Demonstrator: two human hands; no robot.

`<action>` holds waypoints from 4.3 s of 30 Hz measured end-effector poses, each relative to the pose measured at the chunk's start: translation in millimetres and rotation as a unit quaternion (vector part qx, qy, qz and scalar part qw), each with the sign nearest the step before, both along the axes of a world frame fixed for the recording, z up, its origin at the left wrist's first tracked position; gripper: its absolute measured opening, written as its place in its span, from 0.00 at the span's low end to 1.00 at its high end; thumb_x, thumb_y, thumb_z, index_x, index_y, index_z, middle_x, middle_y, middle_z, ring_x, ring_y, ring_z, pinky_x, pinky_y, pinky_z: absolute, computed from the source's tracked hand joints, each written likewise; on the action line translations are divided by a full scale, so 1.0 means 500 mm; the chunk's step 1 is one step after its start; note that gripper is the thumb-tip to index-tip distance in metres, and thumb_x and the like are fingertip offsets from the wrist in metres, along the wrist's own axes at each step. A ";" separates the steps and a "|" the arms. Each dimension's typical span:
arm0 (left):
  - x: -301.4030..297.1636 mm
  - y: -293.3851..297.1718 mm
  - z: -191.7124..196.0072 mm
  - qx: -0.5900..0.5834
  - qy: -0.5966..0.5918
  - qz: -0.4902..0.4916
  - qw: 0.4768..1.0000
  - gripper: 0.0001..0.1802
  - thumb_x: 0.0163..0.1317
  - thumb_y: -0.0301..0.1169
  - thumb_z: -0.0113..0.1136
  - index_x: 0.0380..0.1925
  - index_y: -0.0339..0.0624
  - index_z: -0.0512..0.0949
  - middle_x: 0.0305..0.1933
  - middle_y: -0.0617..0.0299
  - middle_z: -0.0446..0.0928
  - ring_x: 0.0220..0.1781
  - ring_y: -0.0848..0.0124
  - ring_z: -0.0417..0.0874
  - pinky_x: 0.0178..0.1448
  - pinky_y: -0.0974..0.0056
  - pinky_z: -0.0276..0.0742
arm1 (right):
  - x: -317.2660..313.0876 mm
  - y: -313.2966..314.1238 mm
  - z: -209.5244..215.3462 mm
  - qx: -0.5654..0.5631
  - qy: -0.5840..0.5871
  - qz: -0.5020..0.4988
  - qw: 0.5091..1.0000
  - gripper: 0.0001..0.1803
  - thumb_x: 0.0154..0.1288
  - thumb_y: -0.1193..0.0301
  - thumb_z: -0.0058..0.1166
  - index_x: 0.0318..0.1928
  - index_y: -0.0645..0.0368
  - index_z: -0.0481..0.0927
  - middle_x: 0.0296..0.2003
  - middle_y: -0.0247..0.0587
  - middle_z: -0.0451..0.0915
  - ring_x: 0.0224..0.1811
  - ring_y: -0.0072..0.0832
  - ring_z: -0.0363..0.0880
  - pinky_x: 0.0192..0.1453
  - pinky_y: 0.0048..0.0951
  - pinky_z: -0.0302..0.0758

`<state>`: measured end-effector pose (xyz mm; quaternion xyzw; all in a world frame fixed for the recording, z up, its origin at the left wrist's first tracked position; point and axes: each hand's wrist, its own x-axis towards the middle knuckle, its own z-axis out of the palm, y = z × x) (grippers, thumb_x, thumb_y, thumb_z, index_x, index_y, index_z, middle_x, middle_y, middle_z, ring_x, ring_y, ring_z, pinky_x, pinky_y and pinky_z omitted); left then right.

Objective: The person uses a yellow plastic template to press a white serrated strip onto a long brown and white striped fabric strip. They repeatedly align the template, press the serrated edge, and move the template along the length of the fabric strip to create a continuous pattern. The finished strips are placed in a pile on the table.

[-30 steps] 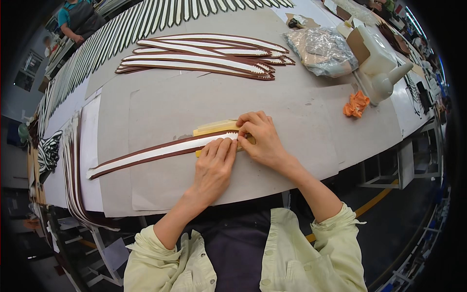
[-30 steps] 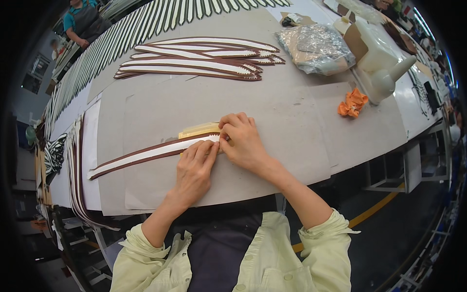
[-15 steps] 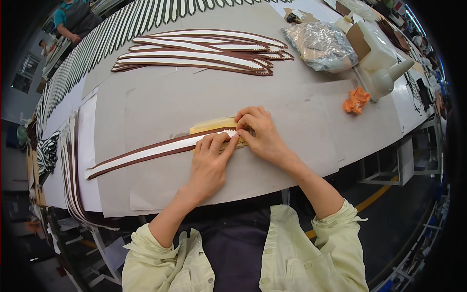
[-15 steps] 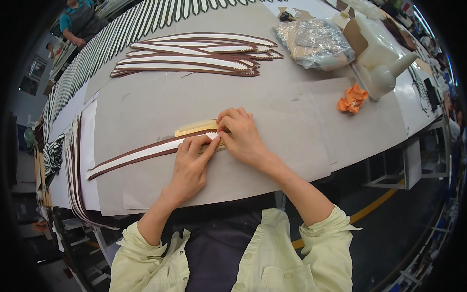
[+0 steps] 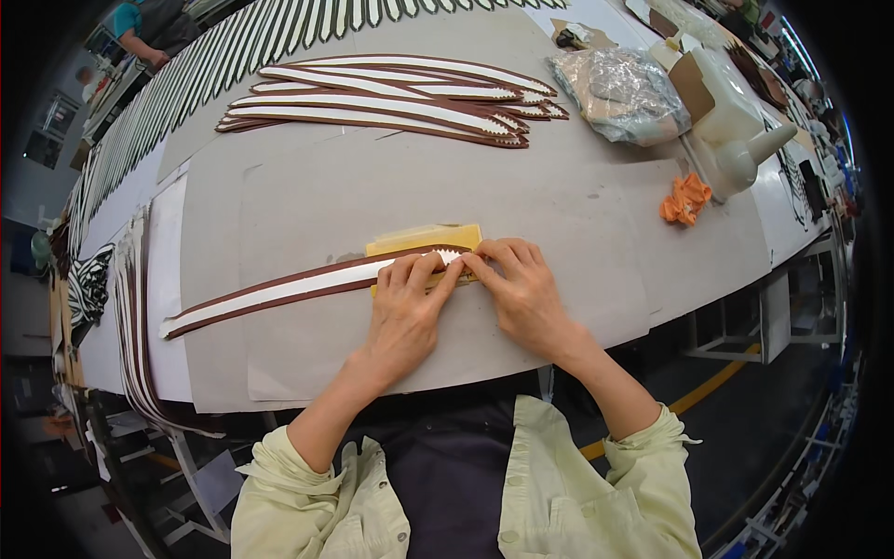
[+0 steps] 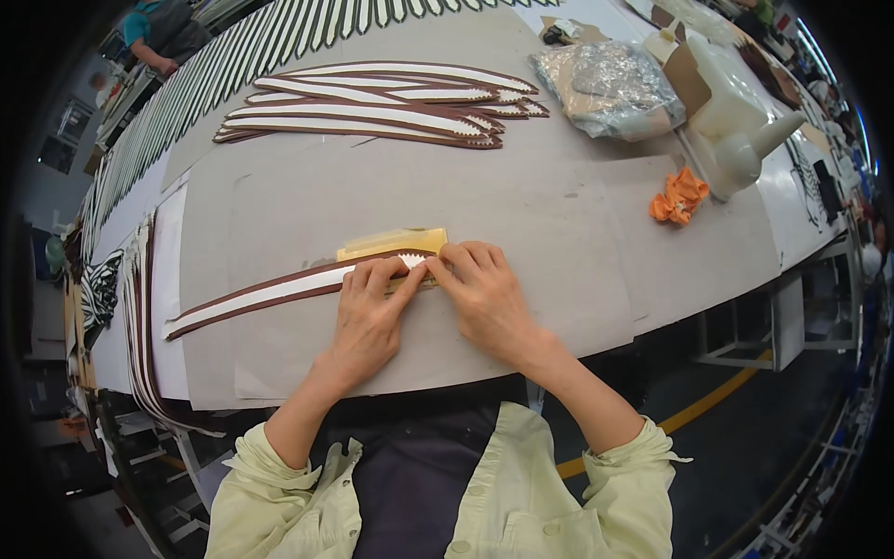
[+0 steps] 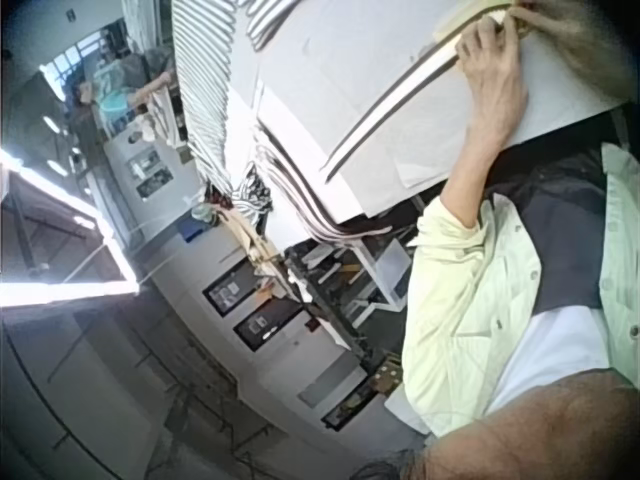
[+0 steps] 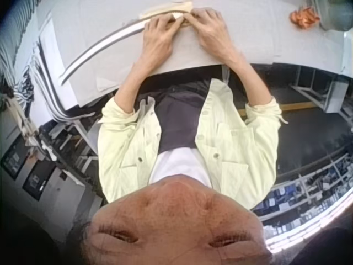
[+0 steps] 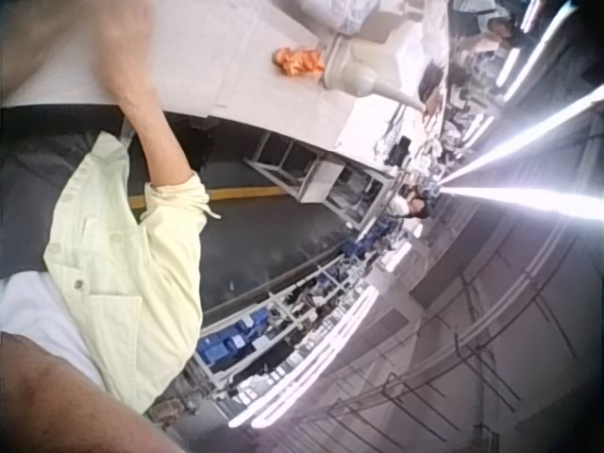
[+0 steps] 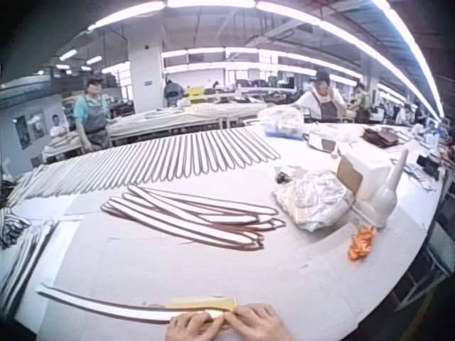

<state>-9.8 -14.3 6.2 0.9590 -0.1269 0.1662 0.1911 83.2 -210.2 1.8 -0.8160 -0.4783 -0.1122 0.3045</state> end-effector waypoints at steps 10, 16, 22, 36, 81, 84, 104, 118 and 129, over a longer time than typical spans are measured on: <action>0.004 0.002 0.002 -0.003 -0.009 -0.002 1.000 0.31 0.55 0.18 0.59 0.63 0.36 0.80 0.54 0.54 0.76 0.59 0.55 0.76 0.63 0.52 0.71 | -0.004 0.020 -0.004 -0.052 -0.108 -0.001 0.993 0.24 0.55 0.80 0.57 0.55 0.73 0.81 0.51 0.51 0.78 0.55 0.46 0.77 0.64 0.47 0.73; 0.020 0.012 0.016 -0.028 0.000 -0.010 1.000 0.30 0.54 0.16 0.59 0.61 0.35 0.81 0.52 0.54 0.77 0.57 0.55 0.77 0.63 0.52 0.73 | -0.025 0.039 -0.018 -0.050 -0.155 -0.051 0.985 0.23 0.55 0.78 0.57 0.53 0.74 0.81 0.49 0.52 0.78 0.54 0.45 0.77 0.62 0.46 0.72; 0.022 0.010 0.008 -0.013 -0.011 -0.009 1.000 0.32 0.53 0.15 0.60 0.62 0.37 0.81 0.52 0.54 0.77 0.56 0.54 0.77 0.61 0.51 0.74 | -0.032 0.030 -0.016 -0.049 -0.110 -0.079 0.990 0.24 0.57 0.79 0.57 0.57 0.70 0.81 0.53 0.49 0.77 0.56 0.43 0.76 0.63 0.45 0.71; 0.013 0.002 -0.002 0.001 -0.029 -0.004 1.000 0.33 0.55 0.16 0.59 0.64 0.38 0.80 0.51 0.54 0.76 0.56 0.54 0.76 0.63 0.50 0.73 | -0.046 0.021 -0.022 0.009 -0.077 -0.100 0.992 0.25 0.57 0.80 0.57 0.57 0.72 0.79 0.54 0.51 0.77 0.58 0.46 0.76 0.64 0.46 0.71; -0.002 0.160 0.059 -0.061 0.117 0.073 0.989 0.17 0.60 0.30 0.72 0.46 0.36 0.80 0.54 0.54 0.80 0.62 0.53 0.77 0.62 0.53 0.77 | -0.088 0.059 0.004 -0.134 -0.145 0.007 0.980 0.28 0.63 0.78 0.54 0.65 0.70 0.76 0.62 0.59 0.78 0.66 0.51 0.77 0.75 0.53 0.69; 0.016 0.202 0.061 -0.081 0.173 0.045 0.980 0.19 0.56 0.34 0.76 0.43 0.38 0.80 0.50 0.53 0.81 0.58 0.53 0.80 0.59 0.52 0.78 | -0.087 0.050 -0.006 -0.083 -0.093 0.009 0.992 0.27 0.64 0.81 0.55 0.65 0.70 0.77 0.64 0.57 0.77 0.67 0.52 0.76 0.74 0.53 0.70; -0.135 0.518 0.632 -0.360 -0.504 0.189 0.762 0.09 0.72 0.35 0.67 0.44 0.41 0.84 0.38 0.61 0.88 0.35 0.75 0.89 0.40 0.70 0.83 | -0.030 0.231 0.111 0.144 0.395 0.112 0.901 0.20 0.71 0.75 0.64 0.60 0.68 0.79 0.42 0.44 0.89 0.48 0.30 0.88 0.57 0.32 0.81; 0.011 0.167 0.093 -0.263 0.120 0.058 0.956 0.18 0.70 0.33 0.70 0.55 0.36 0.79 0.49 0.53 0.86 0.53 0.63 0.87 0.60 0.59 0.80 | 0.003 0.133 0.086 0.076 0.585 0.009 0.807 0.14 0.76 0.71 0.59 0.55 0.66 0.79 0.31 0.41 0.86 0.24 0.22 0.85 0.27 0.22 0.77; 0.069 0.126 0.026 -0.265 0.142 0.047 0.953 0.09 0.68 0.27 0.69 0.44 0.32 0.86 0.40 0.55 0.87 0.41 0.67 0.87 0.51 0.64 0.82 | -0.043 0.002 -0.002 0.182 0.321 -0.106 0.923 0.11 0.71 0.78 0.60 0.52 0.64 0.82 0.36 0.40 0.83 0.30 0.28 0.85 0.33 0.30 0.80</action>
